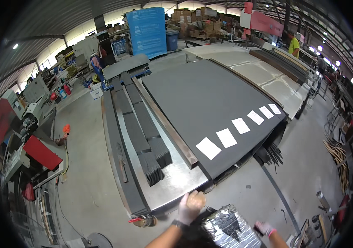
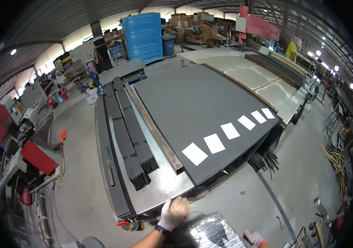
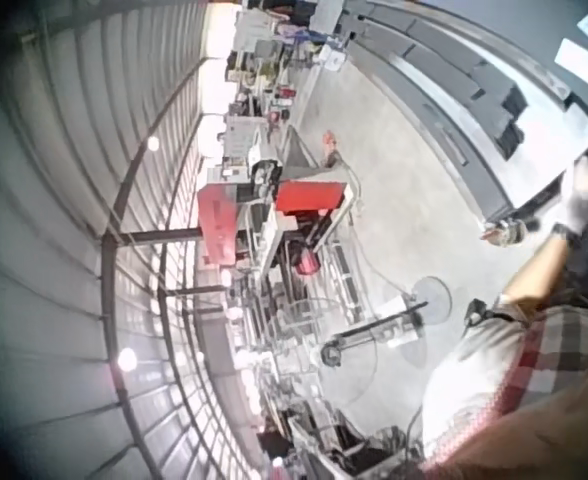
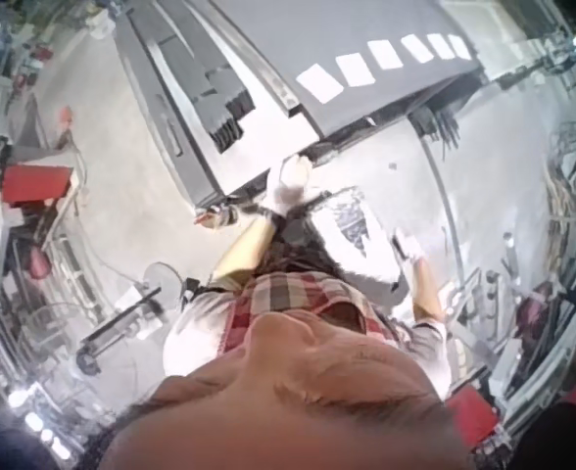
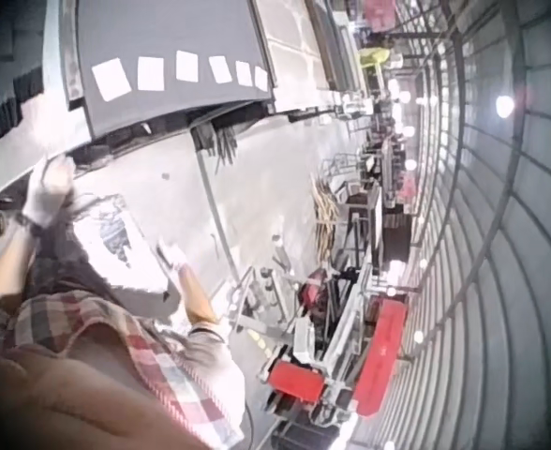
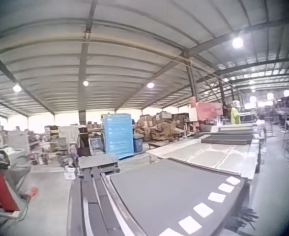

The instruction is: The recorder applies grey edge strips to a large panel and then attaches several white labels to its surface.

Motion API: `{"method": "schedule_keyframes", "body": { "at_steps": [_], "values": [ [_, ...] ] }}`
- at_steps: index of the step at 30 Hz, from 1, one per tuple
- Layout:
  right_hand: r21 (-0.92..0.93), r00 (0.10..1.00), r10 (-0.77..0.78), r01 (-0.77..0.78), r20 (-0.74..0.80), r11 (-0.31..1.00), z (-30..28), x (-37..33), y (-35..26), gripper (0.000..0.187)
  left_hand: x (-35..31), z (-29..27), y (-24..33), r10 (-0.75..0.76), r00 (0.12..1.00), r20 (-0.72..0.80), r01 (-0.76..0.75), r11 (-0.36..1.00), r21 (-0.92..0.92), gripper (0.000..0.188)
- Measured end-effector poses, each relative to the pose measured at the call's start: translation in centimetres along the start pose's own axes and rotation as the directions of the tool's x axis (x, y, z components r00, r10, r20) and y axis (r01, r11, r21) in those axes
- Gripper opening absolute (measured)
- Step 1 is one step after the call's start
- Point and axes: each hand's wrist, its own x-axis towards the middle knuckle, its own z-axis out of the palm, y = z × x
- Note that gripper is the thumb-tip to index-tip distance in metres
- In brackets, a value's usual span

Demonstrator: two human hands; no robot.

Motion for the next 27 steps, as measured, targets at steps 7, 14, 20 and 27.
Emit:
{"method": "schedule_keyframes", "body": {
  "at_steps": [7,14,20,27],
  "values": [
    [0.034,0.936,-0.248,0.247,0.251,0.968,5.8,8.4,12.6,0.056,-2.6,2.2,-2.9,0.438,0.899,0.028,-0.366,0.713,0.599,0.045],
    [0.515,0.976,0.029,0.089,-0.217,0.852,-2.2,6.7,0.4,0.018,6.1,5.0,3.7,0.737,0.64,0.217,-0.345,0.024,0.938,0.063],
    [0.771,0.785,-0.188,0.617,-0.59,0.159,-4.1,1.9,-25.1,0.03,12.6,13.9,3.4,0.107,0.721,0.685,-0.301,-0.842,0.448,0.073],
    [0.987,0.975,-0.178,0.147,-0.135,0.058,-0.2,8.7,-36.2,0.065,16.9,16.8,8.1,-0.539,0.774,0.333,-0.555,-0.83,-0.052,0.084]
  ]
}}
